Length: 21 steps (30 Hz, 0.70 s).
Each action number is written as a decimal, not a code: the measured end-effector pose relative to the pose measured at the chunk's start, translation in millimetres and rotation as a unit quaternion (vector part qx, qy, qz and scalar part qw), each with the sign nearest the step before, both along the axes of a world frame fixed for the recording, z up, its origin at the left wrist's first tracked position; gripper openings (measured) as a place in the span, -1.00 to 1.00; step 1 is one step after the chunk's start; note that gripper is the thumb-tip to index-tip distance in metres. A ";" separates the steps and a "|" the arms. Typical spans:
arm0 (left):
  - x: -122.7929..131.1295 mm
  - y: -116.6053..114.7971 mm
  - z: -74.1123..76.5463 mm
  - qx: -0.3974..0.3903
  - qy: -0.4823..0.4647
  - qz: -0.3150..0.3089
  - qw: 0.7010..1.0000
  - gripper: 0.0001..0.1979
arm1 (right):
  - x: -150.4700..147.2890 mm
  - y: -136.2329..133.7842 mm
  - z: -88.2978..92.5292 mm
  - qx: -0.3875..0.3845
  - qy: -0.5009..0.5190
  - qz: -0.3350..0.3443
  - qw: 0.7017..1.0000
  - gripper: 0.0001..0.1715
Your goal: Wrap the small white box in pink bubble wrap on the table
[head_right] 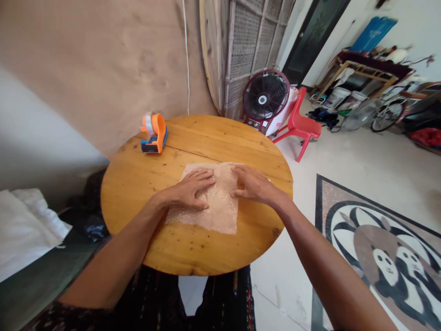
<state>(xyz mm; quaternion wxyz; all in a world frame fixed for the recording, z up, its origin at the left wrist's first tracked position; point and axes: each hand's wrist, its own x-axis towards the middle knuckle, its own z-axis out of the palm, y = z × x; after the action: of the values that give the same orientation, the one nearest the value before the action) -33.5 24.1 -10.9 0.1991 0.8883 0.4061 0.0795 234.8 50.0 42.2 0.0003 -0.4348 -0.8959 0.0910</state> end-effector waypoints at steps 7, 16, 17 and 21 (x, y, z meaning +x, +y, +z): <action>1.3 0.3 1.7 -0.011 0.016 0.008 1.000 -0.15 | 41.4 -7.0 2.3 0.093 -0.052 -0.087 0.990 -0.24; -0.7 0.3 -4.6 0.010 -0.023 0.003 1.000 -0.20 | 52.7 -13.7 12.0 0.044 -0.035 -0.236 0.970 -0.61; -0.7 0.1 -4.4 0.008 -0.025 0.004 1.000 -0.22 | 51.9 -19.1 22.2 0.040 0.026 -0.250 0.967 -0.59; -0.1 0.4 -3.5 0.016 -0.036 0.003 0.999 -0.21 | 25.0 -49.9 68.1 -0.054 0.345 -0.155 0.924 -0.48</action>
<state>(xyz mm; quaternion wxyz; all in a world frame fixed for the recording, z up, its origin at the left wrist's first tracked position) -33.6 24.4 -14.4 0.1997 0.8867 0.3999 0.1186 259.7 0.2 110.3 0.3005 -0.5092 -0.7554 0.2826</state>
